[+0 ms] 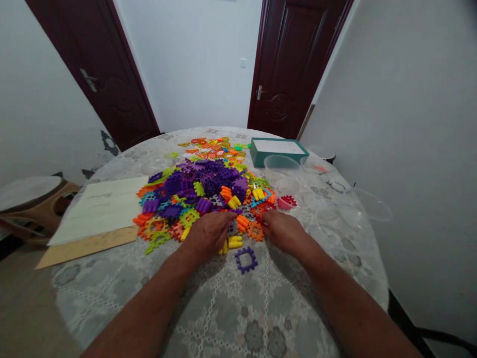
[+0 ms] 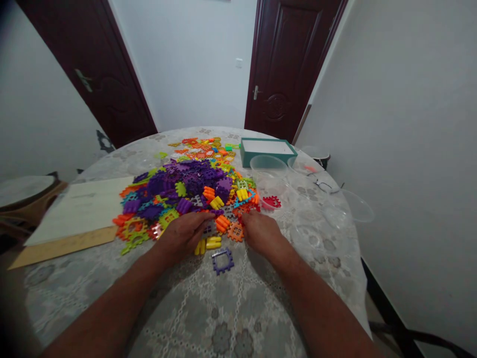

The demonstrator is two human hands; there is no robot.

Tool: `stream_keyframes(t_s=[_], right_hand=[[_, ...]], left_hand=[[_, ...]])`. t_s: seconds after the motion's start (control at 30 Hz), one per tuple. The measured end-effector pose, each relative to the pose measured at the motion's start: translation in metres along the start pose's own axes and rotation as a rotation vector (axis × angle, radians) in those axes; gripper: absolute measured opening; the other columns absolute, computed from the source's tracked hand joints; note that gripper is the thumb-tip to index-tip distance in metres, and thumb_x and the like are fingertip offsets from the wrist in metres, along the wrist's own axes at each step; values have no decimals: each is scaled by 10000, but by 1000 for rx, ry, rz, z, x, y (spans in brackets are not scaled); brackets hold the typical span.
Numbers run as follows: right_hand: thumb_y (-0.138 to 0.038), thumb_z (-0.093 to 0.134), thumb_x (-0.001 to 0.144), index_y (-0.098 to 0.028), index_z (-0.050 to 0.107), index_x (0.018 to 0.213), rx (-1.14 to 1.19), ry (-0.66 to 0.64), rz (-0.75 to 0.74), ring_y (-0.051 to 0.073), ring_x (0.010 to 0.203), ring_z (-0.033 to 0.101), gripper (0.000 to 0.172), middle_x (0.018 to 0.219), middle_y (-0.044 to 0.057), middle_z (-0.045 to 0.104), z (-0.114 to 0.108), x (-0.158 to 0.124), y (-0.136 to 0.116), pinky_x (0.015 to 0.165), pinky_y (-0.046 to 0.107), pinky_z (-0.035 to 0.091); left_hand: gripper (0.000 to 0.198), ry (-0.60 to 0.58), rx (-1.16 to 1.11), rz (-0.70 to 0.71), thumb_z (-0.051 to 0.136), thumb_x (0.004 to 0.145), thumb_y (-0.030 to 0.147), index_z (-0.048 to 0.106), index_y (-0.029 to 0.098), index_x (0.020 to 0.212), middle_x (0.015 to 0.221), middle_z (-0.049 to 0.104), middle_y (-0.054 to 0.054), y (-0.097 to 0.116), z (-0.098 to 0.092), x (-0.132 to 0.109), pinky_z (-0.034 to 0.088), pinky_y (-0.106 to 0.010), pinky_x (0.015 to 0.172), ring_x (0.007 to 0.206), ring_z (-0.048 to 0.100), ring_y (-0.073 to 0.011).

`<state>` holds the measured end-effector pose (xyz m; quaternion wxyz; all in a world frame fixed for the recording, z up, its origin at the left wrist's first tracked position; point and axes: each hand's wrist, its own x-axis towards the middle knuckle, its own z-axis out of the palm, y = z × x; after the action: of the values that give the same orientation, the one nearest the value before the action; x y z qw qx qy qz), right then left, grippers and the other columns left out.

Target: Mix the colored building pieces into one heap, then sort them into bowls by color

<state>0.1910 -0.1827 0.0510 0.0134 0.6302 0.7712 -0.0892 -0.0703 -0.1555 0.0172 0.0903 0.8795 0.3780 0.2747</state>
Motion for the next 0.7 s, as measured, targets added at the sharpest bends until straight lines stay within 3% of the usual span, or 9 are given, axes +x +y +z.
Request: stream_keyframes(t_s=[0.17,0.4,0.7], right_hand=[[-128,592,918,-182,692,1090,131,2,-124,224,1005,652,207,1144,118,714,5,3,12,790,287,422],[-65,585,803,-194,630,919,290,-6,-262,157,767,566,180,906,29,692,12,9,17,664,258,333],[-61,565,802,-204,629,1096,467,130,-427,152,832,599,334,978,18,684,2,5,8,734,248,414]], left_hand=[[343,-29,92,-2,480,1046,215,690,229,1317,1036,775,-83,-1,0,0,559,-334,857,947,706,-222],[334,7,55,-16,483,1053,232,705,216,1302,1172,785,-94,0,0,1,573,-367,951,1060,727,-240],[338,-22,34,-56,485,1055,297,725,210,1278,1150,786,-110,-3,0,4,587,-412,945,1054,740,-267]])
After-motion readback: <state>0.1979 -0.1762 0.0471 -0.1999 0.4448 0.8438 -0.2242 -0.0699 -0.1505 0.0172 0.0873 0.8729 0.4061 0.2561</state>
